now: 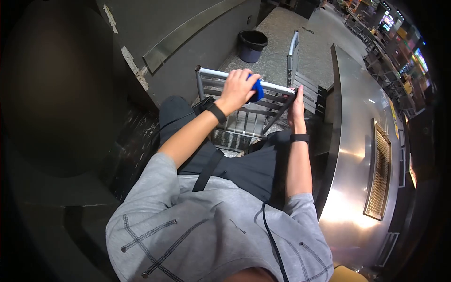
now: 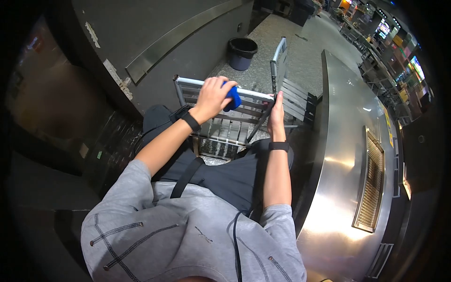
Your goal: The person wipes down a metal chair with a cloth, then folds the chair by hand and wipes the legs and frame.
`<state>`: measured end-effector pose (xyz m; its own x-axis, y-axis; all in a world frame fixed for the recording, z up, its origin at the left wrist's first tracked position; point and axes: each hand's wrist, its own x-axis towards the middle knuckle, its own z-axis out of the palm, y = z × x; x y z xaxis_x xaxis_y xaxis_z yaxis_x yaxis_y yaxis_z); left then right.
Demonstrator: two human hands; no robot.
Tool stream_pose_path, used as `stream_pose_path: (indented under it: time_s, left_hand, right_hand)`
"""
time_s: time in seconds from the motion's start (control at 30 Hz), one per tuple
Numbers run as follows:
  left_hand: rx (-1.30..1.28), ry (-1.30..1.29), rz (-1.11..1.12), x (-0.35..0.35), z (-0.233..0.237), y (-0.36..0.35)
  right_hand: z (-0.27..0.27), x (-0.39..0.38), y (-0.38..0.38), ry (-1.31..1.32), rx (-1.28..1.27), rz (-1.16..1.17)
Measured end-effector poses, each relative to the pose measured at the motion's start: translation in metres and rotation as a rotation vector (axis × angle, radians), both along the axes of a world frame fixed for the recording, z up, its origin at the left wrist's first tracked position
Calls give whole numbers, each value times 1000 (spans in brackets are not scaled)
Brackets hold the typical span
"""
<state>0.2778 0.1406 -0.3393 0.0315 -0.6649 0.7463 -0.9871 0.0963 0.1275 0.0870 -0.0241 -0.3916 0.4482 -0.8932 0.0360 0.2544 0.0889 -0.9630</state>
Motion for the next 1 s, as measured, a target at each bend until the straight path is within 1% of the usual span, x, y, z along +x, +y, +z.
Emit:
stream_pose_path:
  time_s: [0.07,0.1,0.13,0.2,0.23,0.27,0.3,0.33,0.37,0.4,0.47,0.5,0.6,0.63,0.73,0.8,0.87,0.93,0.97,1.0]
  left_hand:
    - [29,21,-106,-22,-2,-27]
    - [51,10,-123,-38,-1,-39]
    - [70,-1,-147,-56,1,-51]
    - [83,3,-74,-87,-7,-76]
    - [74,28,-74,-92,-7,-81]
    - [70,48,-70,-91,-8,-82]
    - [75,76,-138,-83,-5,-78]
    - [95,77,-153,-76,-5,-74]
    - [156,58,-139,-70,-4,-70]
    - [216,43,-119,-63,1,-64]
    - [401,49,-97,-47,14,-54]
    - [495,55,-88,-39,19,-49]
    - [543,93,-124,-15,21,-34]
    - [549,47,-93,-5,24,-25]
    - [481,18,-35,37,22,9]
    - [286,-76,41,61,24,37]
    - [134,-121,74,83,23,60]
    - [47,-118,66,100,21,82]
    - [-40,-10,100,103,17,92]
    - [-121,103,130,105,14,96]
  right_hand:
    - [-2,1,-1,-13,34,11]
    - [0,2,4,-35,74,20]
    - [7,4,15,9,103,-106]
    - [23,-2,34,69,136,-144]
    - [17,-1,29,23,95,-127]
    - [12,-4,24,45,115,-120]
    - [5,-5,16,22,62,-81]
    - [-1,-2,10,-6,12,-36]
    - [-6,-2,4,46,-95,-52]
    - [2,0,11,18,-139,-36]
    - [-2,0,5,24,-164,-59]
    - [-2,-4,3,100,-210,-28]
    - [-4,-11,0,154,-159,5]
    - [-5,-9,-1,95,-134,-12]
    - [-7,-5,-8,101,-156,-38]
    - [-2,-3,-5,99,-155,-31]
    - [-12,2,-15,83,-275,-38]
    - [-12,8,-14,126,-226,-88]
    - [-14,10,-17,116,-240,-97]
    - [-6,14,-10,97,-167,-123]
